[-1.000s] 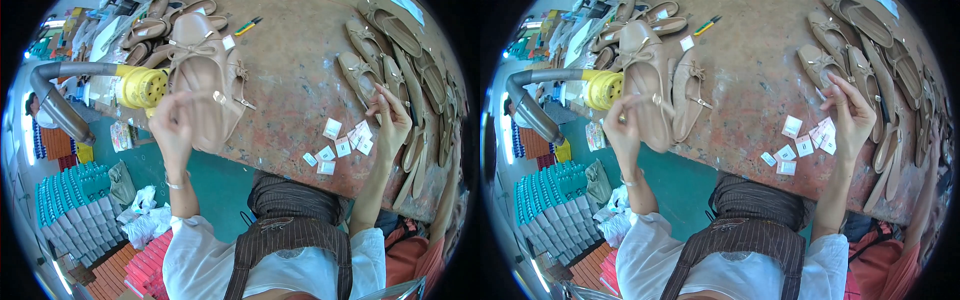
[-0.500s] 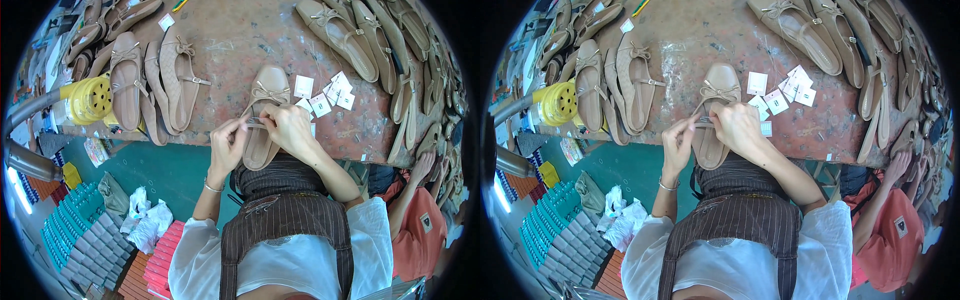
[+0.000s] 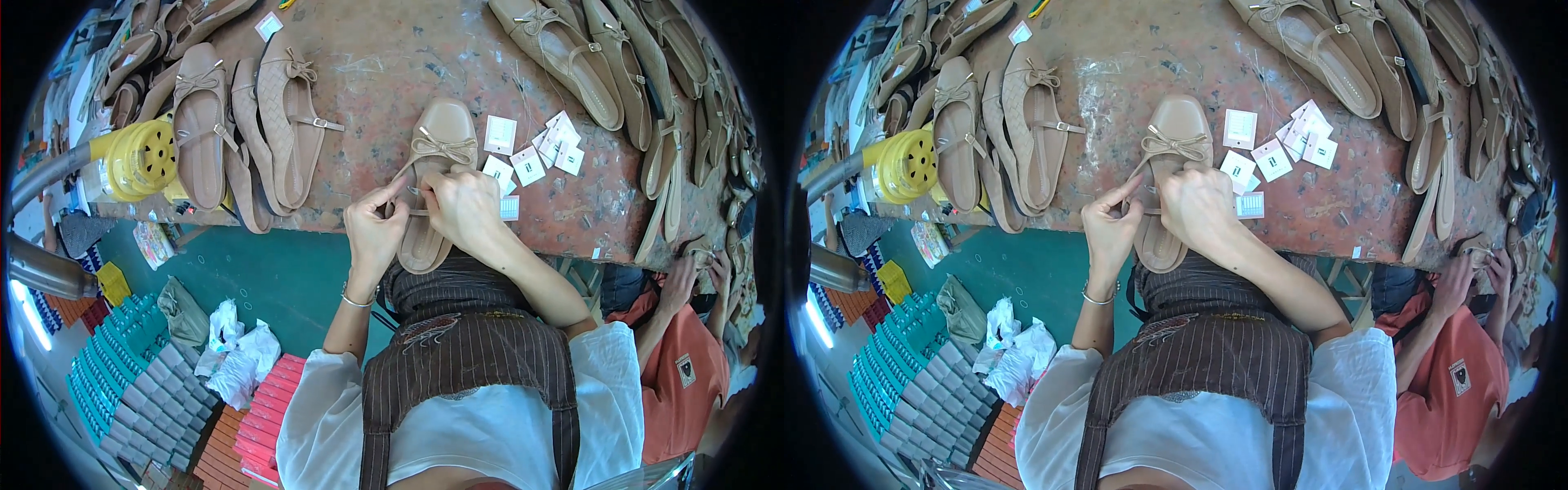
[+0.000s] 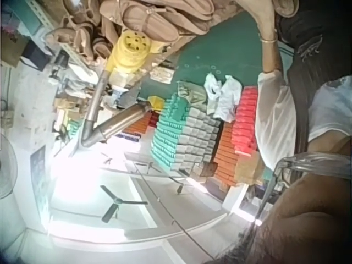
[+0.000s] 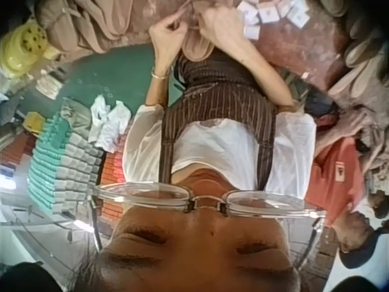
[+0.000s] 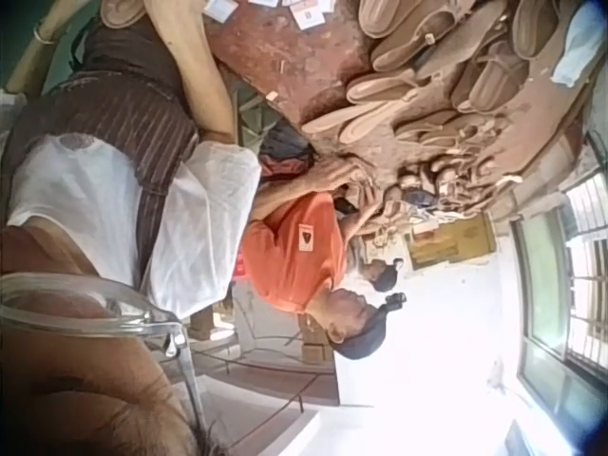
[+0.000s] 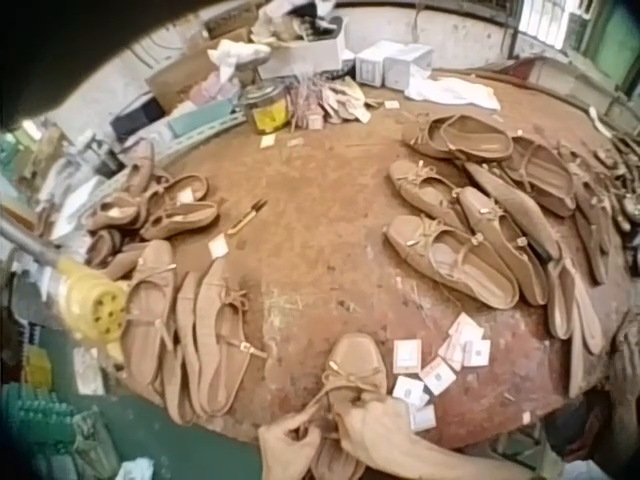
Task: The recorder is seen finishing shoes by applying heat with a heat gun and attaching labels or size stickers to the insoles at a manufacturing workbench.
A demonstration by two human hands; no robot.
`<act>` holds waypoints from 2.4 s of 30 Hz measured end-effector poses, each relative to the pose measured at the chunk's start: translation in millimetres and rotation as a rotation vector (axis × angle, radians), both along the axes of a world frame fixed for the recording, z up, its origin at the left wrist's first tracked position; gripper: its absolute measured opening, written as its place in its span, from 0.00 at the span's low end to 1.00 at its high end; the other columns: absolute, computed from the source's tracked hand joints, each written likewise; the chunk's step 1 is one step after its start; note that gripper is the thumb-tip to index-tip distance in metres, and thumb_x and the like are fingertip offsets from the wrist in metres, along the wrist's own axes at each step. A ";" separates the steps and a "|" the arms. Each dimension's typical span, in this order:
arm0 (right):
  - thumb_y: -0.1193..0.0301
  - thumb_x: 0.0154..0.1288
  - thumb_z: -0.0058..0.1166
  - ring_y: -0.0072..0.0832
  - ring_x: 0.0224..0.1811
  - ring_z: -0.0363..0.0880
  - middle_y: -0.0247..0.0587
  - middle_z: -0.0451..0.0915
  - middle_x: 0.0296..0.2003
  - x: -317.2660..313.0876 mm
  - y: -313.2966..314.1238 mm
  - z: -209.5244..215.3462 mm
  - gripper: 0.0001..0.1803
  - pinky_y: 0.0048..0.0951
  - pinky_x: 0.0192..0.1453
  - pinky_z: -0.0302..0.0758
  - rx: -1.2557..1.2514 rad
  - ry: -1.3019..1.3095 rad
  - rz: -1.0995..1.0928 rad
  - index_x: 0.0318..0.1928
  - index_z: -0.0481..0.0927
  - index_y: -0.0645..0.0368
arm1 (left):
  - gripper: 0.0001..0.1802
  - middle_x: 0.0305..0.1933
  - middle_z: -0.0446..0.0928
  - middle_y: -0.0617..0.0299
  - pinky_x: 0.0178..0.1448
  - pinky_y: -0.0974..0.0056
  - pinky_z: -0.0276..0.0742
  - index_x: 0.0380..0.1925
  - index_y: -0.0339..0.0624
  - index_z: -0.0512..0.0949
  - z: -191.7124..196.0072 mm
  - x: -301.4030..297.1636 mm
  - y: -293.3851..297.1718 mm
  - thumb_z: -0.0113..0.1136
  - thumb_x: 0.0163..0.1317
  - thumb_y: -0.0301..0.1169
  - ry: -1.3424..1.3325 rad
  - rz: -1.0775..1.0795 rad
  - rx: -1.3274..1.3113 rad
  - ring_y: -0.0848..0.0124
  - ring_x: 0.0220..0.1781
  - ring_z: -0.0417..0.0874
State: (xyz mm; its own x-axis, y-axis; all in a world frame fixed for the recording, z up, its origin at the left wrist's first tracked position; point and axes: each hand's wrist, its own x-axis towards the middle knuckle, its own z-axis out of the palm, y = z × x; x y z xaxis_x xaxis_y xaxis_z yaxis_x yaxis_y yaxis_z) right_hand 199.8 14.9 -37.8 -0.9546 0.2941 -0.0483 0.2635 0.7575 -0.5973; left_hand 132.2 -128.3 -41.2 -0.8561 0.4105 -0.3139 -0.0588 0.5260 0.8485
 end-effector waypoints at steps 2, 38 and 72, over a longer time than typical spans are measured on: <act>0.73 0.51 0.60 0.41 0.24 0.80 0.46 0.78 0.19 -0.5 -1.4 -0.9 0.02 0.42 0.28 0.75 -0.001 0.005 -0.001 0.26 0.81 0.56 | 0.19 0.23 0.78 0.61 0.27 0.71 0.68 0.45 0.40 0.85 3.2 -1.0 0.6 0.60 0.50 0.18 0.045 -0.046 -0.042 0.80 0.19 0.70; 0.73 0.63 0.61 0.20 0.36 0.80 0.35 0.84 0.30 -0.8 74.9 47.1 0.08 0.26 0.43 0.75 -1.107 -0.192 0.136 0.40 0.86 0.61 | 0.06 0.33 0.78 0.53 0.40 0.58 0.77 0.32 0.35 0.76 -1.0 -4.5 1.8 0.58 0.54 0.16 0.568 -0.256 0.161 0.55 0.36 0.78; 0.72 0.54 0.68 0.24 0.28 0.84 0.41 0.85 0.26 -13.8 28.3 8.4 0.08 0.27 0.33 0.77 -0.701 0.117 -0.066 0.33 0.85 0.62 | 0.19 0.33 0.82 0.58 0.38 0.73 0.80 0.53 0.31 0.72 5.2 -21.2 1.2 0.62 0.62 0.18 -0.315 0.007 0.462 0.77 0.31 0.82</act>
State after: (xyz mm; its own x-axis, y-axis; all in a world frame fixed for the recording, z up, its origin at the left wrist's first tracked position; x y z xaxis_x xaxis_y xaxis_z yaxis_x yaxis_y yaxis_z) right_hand 186.0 43.3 -29.4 -0.9462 0.2891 -0.1452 0.1999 0.1694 -0.9651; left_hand 111.0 -127.1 -36.0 -0.7531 0.5609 -0.3437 -0.3490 0.1022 0.9315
